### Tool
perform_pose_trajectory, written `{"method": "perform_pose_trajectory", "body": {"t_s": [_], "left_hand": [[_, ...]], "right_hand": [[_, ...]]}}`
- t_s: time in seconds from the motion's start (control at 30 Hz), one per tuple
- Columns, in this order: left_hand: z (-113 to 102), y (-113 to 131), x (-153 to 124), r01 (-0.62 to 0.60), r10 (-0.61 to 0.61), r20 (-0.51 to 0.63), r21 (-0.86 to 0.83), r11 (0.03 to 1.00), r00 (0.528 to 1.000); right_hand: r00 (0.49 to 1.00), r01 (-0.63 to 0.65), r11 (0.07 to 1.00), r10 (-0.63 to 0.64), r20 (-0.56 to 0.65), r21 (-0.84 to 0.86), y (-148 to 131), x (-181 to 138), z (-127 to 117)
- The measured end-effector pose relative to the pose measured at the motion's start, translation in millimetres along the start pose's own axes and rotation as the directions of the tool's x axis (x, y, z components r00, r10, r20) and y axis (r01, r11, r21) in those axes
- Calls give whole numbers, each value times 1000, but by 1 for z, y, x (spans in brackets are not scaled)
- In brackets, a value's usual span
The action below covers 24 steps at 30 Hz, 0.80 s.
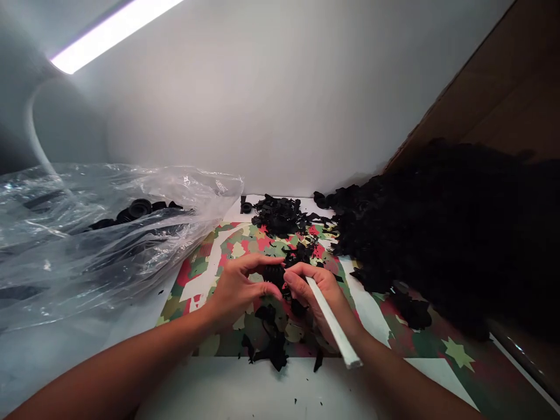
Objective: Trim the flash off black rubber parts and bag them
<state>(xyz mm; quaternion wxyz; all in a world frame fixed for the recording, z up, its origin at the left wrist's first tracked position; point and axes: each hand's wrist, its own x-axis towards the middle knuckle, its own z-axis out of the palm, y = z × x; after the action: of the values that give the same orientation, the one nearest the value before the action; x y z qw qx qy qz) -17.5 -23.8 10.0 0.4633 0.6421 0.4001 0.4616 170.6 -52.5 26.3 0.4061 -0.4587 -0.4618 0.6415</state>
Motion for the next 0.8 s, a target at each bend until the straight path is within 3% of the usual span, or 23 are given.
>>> {"method": "perform_pose_trajectory", "body": {"t_s": [0.1, 0.27, 0.43, 0.6, 0.7, 0.8], "left_hand": [[0, 0, 4, 71, -71, 7, -160, 985, 997], [2, 4, 6, -76, 54, -105, -226, 971, 993], [4, 5, -1, 33, -56, -68, -301, 953, 996], [1, 6, -1, 31, -43, -56, -204, 978, 998], [-3, 8, 3, 15, -24, -71, -131, 991, 997], [-5, 10, 5, 11, -15, -59, -79, 997, 998]], "right_hand": [[999, -24, 995, 27, -35, 100, -4, 1, 2], [998, -60, 972, 63, -4, 227, -12, -2, 7], [996, -83, 965, 69, 63, 250, -9, -3, 7], [1000, 11, 1000, -10, -4, 18, -6, 2, -1], [972, 178, 973, -197, -129, -146, -10, 7, -11], [934, 305, 925, -338, -120, -228, -17, 8, -20]]}}
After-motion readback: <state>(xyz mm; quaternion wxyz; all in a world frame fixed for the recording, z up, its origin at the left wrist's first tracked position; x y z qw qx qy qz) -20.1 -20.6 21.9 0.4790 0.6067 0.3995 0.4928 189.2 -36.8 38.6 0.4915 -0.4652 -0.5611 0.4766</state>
